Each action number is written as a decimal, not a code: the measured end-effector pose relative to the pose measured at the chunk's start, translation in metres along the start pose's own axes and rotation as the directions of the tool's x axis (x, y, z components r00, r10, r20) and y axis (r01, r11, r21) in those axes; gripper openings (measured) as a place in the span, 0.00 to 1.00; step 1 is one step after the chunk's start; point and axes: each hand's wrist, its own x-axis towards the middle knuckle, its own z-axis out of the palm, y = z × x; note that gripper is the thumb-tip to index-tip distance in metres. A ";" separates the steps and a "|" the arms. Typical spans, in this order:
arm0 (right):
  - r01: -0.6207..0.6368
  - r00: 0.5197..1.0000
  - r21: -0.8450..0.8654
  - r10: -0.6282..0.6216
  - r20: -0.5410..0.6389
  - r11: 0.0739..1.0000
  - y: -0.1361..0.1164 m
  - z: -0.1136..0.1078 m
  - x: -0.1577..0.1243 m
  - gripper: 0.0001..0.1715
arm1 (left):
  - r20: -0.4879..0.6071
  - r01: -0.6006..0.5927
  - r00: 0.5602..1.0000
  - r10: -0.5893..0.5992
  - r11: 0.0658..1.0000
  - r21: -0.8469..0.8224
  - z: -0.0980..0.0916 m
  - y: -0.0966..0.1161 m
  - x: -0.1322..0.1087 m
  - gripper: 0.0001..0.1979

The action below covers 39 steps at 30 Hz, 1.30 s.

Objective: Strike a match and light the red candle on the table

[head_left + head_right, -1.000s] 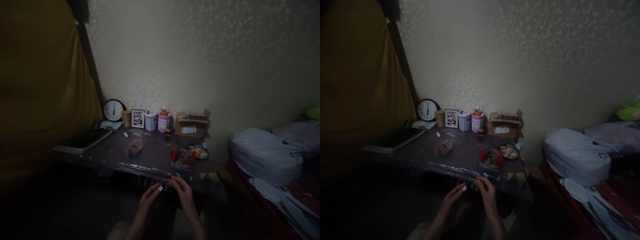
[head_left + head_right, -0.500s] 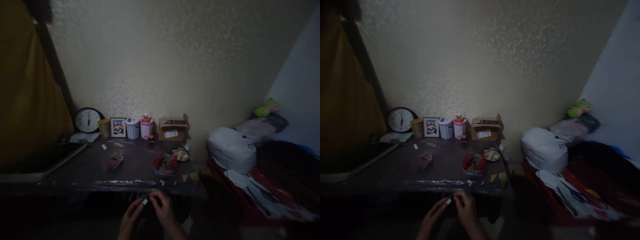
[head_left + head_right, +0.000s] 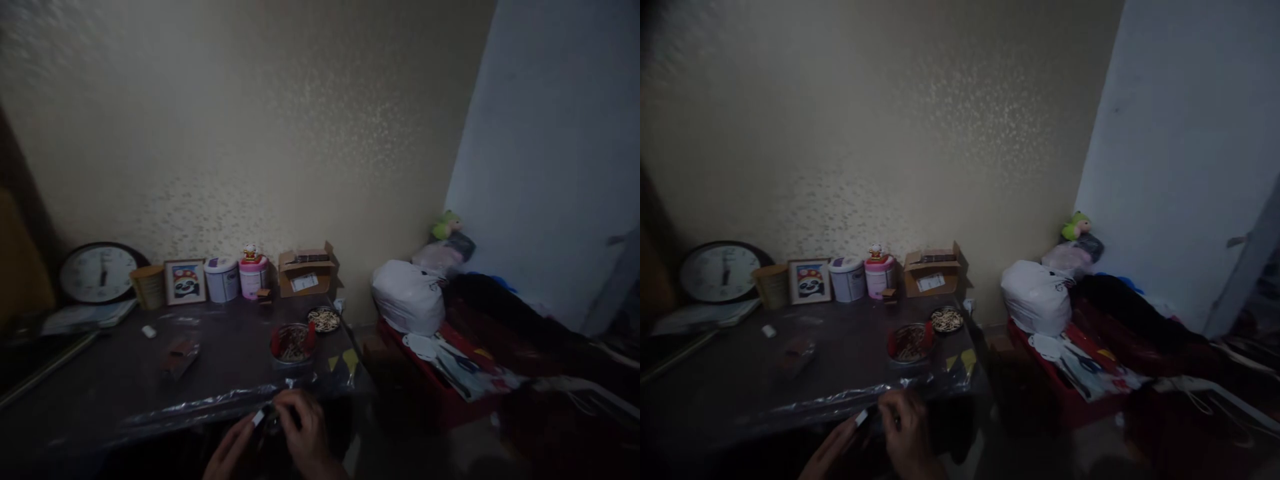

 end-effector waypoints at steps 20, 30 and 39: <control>-0.127 0.975 0.054 0.135 -0.179 0.990 0.022 -0.008 0.014 0.09 | 0.004 -0.195 0.981 0.195 0.980 -0.051 0.019 0.021 -0.042 0.12; -0.037 0.990 0.154 0.057 -0.127 0.987 -0.011 -0.003 0.009 0.06 | -0.027 -0.221 0.975 0.219 0.974 -0.059 0.019 0.019 -0.042 0.13; 0.103 0.986 0.094 -0.089 -0.144 0.990 -0.032 -0.016 0.008 0.07 | -0.031 -0.246 0.969 0.244 0.967 -0.065 0.027 0.021 -0.043 0.11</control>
